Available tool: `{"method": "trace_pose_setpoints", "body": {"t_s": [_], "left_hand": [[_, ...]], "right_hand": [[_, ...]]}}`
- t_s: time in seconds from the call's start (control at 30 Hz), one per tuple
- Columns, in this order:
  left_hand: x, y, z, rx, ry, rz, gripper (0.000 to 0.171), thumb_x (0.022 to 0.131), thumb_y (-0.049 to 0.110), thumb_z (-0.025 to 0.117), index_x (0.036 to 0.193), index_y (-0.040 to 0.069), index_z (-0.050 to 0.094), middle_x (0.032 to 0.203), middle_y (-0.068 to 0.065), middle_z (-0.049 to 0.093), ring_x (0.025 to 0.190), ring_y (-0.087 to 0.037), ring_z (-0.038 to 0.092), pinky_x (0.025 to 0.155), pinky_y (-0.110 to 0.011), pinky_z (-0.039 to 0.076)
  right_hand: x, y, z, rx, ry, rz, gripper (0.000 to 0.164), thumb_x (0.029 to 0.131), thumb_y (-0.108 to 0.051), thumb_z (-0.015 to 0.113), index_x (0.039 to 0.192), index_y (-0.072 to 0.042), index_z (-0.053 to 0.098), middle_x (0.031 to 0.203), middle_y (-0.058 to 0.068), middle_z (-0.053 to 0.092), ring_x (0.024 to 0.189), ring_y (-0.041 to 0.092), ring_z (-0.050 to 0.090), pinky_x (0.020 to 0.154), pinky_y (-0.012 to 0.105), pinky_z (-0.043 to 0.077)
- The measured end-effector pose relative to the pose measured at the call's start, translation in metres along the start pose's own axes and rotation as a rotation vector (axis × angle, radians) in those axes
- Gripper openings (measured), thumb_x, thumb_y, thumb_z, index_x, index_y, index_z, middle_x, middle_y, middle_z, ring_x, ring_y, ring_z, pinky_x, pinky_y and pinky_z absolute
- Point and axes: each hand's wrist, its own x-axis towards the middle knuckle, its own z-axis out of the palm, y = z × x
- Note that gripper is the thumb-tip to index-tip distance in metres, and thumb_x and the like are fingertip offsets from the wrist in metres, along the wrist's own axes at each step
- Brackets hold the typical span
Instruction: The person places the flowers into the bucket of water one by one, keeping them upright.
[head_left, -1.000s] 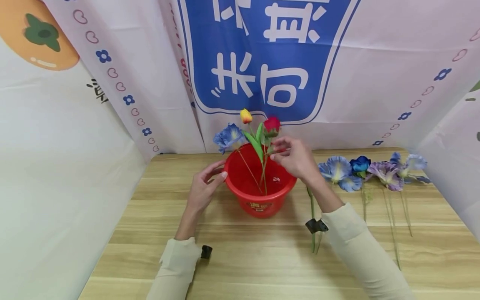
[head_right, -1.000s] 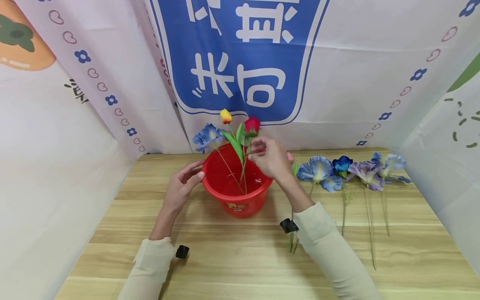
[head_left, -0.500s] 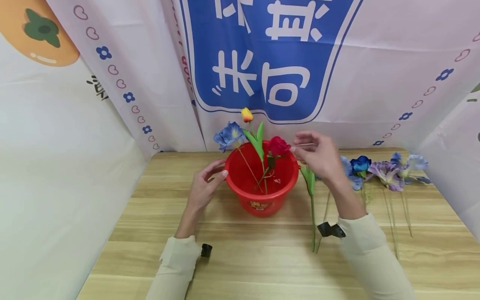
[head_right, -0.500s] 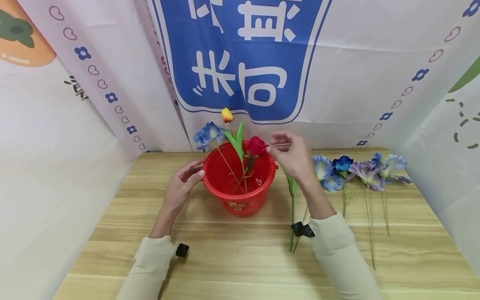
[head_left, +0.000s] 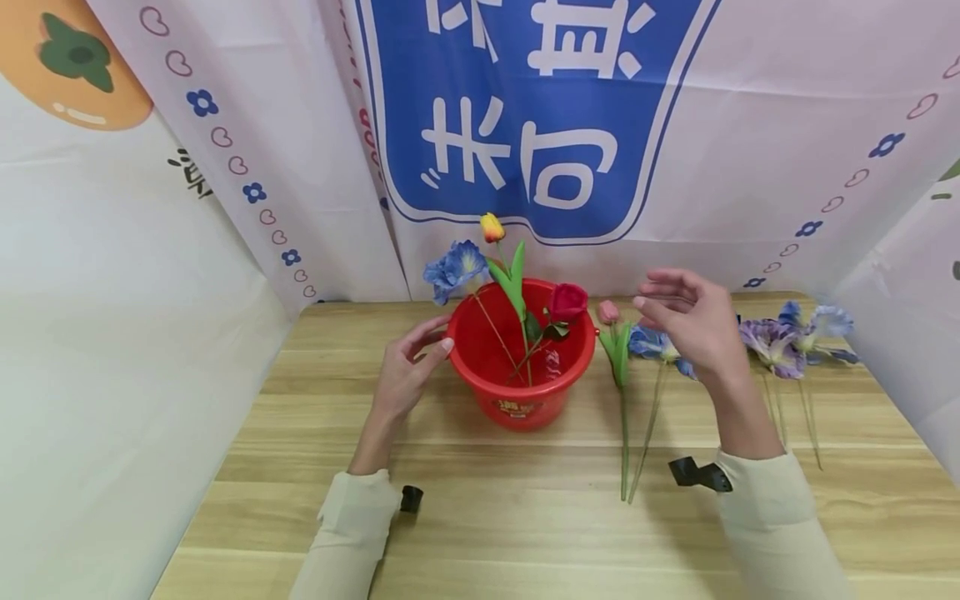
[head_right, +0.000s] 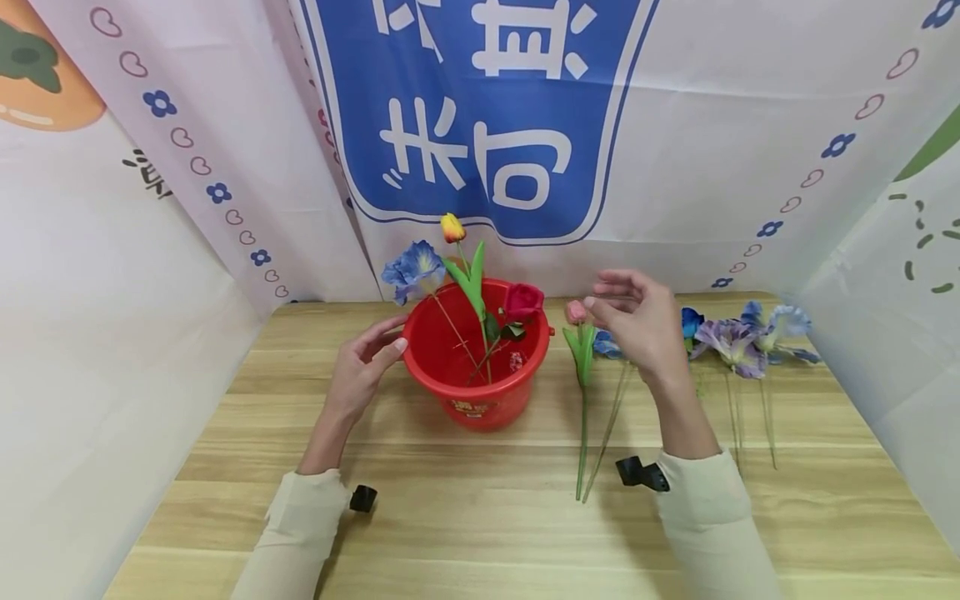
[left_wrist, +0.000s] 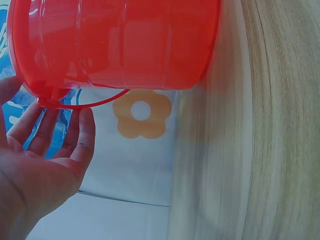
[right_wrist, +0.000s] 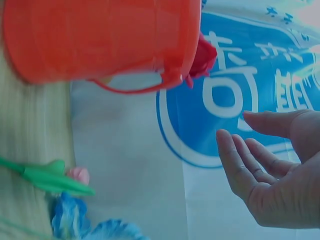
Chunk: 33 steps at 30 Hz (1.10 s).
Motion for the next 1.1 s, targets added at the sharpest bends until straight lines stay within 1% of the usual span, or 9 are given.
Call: {"method": "trace_pose_setpoints", "body": {"t_s": [0.1,0.3,0.47,0.57,0.67,0.77,0.9,0.97,1.1], "left_hand": [[0.0,0.0,0.0,0.004,0.001,-0.002,0.044,0.103,0.009,0.067,0.146,-0.001,0.064,0.148,-0.021,0.065,0.131,-0.034,0.064,0.093,-0.03,0.066],[0.0,0.0,-0.001,0.01,0.003,-0.003,0.044,0.103,0.009,0.067,0.146,-0.001,0.063,0.148,-0.021,0.065,0.131,-0.034,0.063,0.094,-0.032,0.066],[0.0,0.0,-0.001,0.003,0.001,-0.005,0.044,0.103,0.009,0.067,0.146,-0.001,0.063,0.148,-0.022,0.064,0.131,-0.034,0.063,0.093,-0.028,0.065],[0.0,0.0,0.0,-0.003,0.0,-0.005,0.044,0.103,0.009,0.068,0.145,-0.001,0.064,0.147,-0.022,0.065,0.131,-0.036,0.063,0.09,-0.024,0.065],[0.0,0.0,0.0,-0.007,0.002,-0.007,0.044,0.103,0.009,0.068,0.145,-0.001,0.064,0.147,-0.023,0.065,0.131,-0.037,0.063,0.09,-0.023,0.064],[0.0,0.0,0.0,-0.003,0.004,-0.007,0.044,0.103,0.008,0.067,0.146,-0.001,0.063,0.147,-0.023,0.065,0.132,-0.037,0.063,0.089,-0.022,0.064],[-0.001,0.001,0.0,0.003,0.002,-0.005,0.044,0.103,0.008,0.067,0.146,-0.001,0.063,0.148,-0.023,0.064,0.132,-0.037,0.063,0.09,-0.022,0.064],[-0.001,0.001,0.0,0.005,0.001,-0.006,0.044,0.103,0.009,0.067,0.146,-0.001,0.063,0.147,-0.023,0.065,0.132,-0.037,0.063,0.09,-0.022,0.064],[-0.001,0.001,0.0,-0.001,0.005,-0.005,0.043,0.103,0.009,0.067,0.145,-0.001,0.064,0.146,-0.022,0.065,0.131,-0.036,0.063,0.09,-0.022,0.064]], "right_hand": [[-0.002,0.009,-0.009,0.021,0.01,0.016,0.045,0.102,-0.01,0.073,0.143,0.0,0.058,0.11,-0.012,0.071,0.098,0.002,0.073,0.083,0.022,0.065],[-0.007,0.025,-0.022,0.101,0.037,0.067,0.031,0.1,-0.008,0.075,0.127,-0.016,0.063,0.107,-0.011,0.071,0.092,0.0,0.074,0.081,0.02,0.065],[-0.011,0.039,-0.03,0.197,0.051,0.094,0.028,0.099,-0.007,0.077,0.121,-0.017,0.063,0.107,-0.008,0.073,0.091,0.001,0.074,0.079,0.021,0.065],[-0.013,0.049,-0.036,0.219,0.036,0.133,0.029,0.099,-0.008,0.077,0.122,-0.018,0.063,0.105,-0.01,0.074,0.091,0.001,0.074,0.079,0.021,0.065],[-0.014,0.058,-0.04,0.238,0.013,0.192,0.031,0.1,-0.008,0.076,0.128,-0.013,0.061,0.102,-0.012,0.073,0.09,0.002,0.075,0.079,0.022,0.066],[-0.015,0.068,-0.043,0.169,-0.009,0.229,0.038,0.103,-0.012,0.072,0.137,-0.007,0.058,0.101,-0.017,0.072,0.089,0.0,0.075,0.079,0.022,0.066],[-0.016,0.08,-0.045,0.057,-0.042,0.235,0.053,0.106,-0.017,0.069,0.151,0.002,0.048,0.102,-0.02,0.07,0.09,-0.002,0.074,0.082,0.023,0.066],[-0.017,0.085,-0.045,0.038,-0.066,0.24,0.06,0.107,-0.017,0.068,0.155,0.007,0.042,0.104,-0.02,0.068,0.092,-0.003,0.073,0.085,0.023,0.066],[-0.018,0.094,-0.045,0.058,-0.118,0.277,0.066,0.107,-0.012,0.065,0.16,0.012,0.034,0.105,-0.017,0.067,0.094,-0.004,0.073,0.091,0.025,0.065]]}}
